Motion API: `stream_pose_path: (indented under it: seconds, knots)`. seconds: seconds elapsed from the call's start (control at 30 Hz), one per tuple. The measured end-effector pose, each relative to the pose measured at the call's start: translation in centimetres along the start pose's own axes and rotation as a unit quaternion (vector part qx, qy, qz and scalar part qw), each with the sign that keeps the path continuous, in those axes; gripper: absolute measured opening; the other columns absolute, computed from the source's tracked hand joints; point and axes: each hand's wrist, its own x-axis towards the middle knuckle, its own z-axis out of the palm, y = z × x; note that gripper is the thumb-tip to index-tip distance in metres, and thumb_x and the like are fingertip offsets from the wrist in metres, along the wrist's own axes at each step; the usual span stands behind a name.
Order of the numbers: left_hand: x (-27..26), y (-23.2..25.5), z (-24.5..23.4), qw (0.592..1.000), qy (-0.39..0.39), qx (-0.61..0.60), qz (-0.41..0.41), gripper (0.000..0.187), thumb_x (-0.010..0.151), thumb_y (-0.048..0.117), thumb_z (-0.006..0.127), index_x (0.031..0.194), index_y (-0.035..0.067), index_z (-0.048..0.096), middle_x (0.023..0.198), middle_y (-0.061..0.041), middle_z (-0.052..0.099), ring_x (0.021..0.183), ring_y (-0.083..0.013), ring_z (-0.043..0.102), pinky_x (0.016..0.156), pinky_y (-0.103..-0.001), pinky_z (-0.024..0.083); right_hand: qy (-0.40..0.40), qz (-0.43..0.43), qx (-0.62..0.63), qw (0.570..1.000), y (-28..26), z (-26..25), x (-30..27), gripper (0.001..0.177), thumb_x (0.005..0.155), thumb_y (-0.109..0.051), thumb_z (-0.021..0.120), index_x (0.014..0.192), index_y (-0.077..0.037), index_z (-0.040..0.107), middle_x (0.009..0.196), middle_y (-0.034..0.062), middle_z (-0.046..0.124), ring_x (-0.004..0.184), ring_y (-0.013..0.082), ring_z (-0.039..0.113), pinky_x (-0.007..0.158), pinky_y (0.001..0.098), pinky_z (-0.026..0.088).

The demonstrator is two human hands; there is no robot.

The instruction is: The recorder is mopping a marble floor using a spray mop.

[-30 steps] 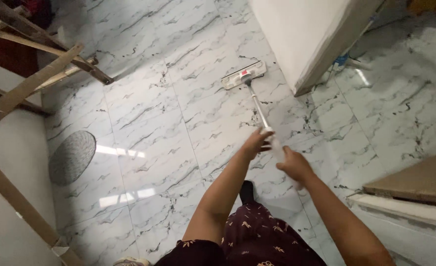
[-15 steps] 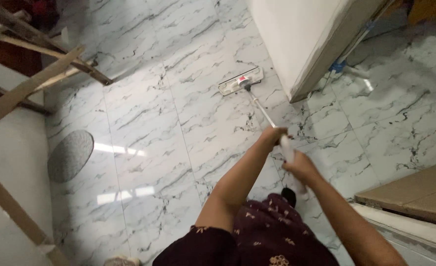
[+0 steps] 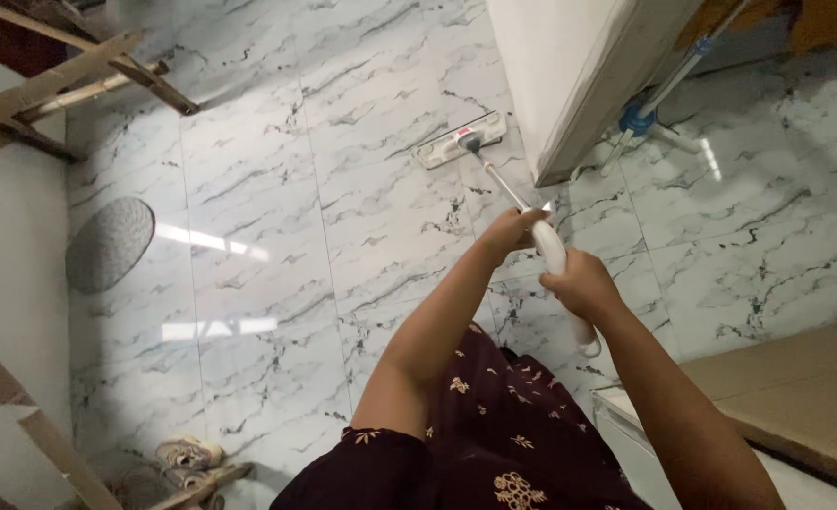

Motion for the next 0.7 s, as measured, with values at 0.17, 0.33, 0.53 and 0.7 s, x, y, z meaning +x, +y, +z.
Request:
stream_pose_path:
  seconds: [0.17,0.33,0.53,0.7]
  knots:
    - [2.2,1.1,-1.4,0.997,0.02,-0.065,0.031,0.056,0.094,0.039,0.066,0.132,0.0,0.054,0.112,-0.016,0.068,0.093,-0.0231,0.073,0.088,-0.038,0.061,0.0,-0.038,0.045,0.998,-0.6,-0.4,4.6,0.029,0.074,-0.018,0.069,0.093,0.004,0.07,0.072,0.0151,0.073,0.064,0.0271,0.071,0.065,0.0424,0.056]
    - [3.8,3.4,-4.6,0.997,0.03,-0.051,0.056,0.066,0.095,0.042,0.061,0.152,0.011,0.046,0.124,-0.008,0.068,0.11,-0.0195,0.065,0.096,-0.038,0.052,-0.021,-0.014,0.05,0.998,-0.5,-0.2,13.6,0.024,0.074,-0.017,0.073,0.088,0.003,0.072,0.073,0.0124,0.072,0.065,0.0256,0.07,0.064,0.0421,0.056]
    - [10.7,2.9,-14.6,0.997,0.072,0.028,0.025,0.071,0.097,0.044,0.056,0.158,0.015,0.037,0.138,-0.005,0.065,0.125,-0.0225,0.064,0.102,-0.038,0.051,0.001,-0.081,0.099,0.992,-6.9,-0.2,27.6,0.026,0.076,-0.018,0.073,0.088,0.004,0.069,0.078,0.0132,0.071,0.07,0.0248,0.068,0.063,0.0434,0.054]
    - [10.7,5.7,-23.3,0.984,0.177,0.003,0.019,0.064,0.094,0.035,0.064,0.151,0.009,0.05,0.125,-0.009,0.072,0.108,-0.0207,0.069,0.088,-0.037,0.053,0.035,-0.092,0.13,0.987,-12.3,4.6,40.2,0.026,0.076,-0.019,0.073,0.09,0.003,0.069,0.078,0.0131,0.072,0.074,0.0254,0.072,0.069,0.0407,0.057]
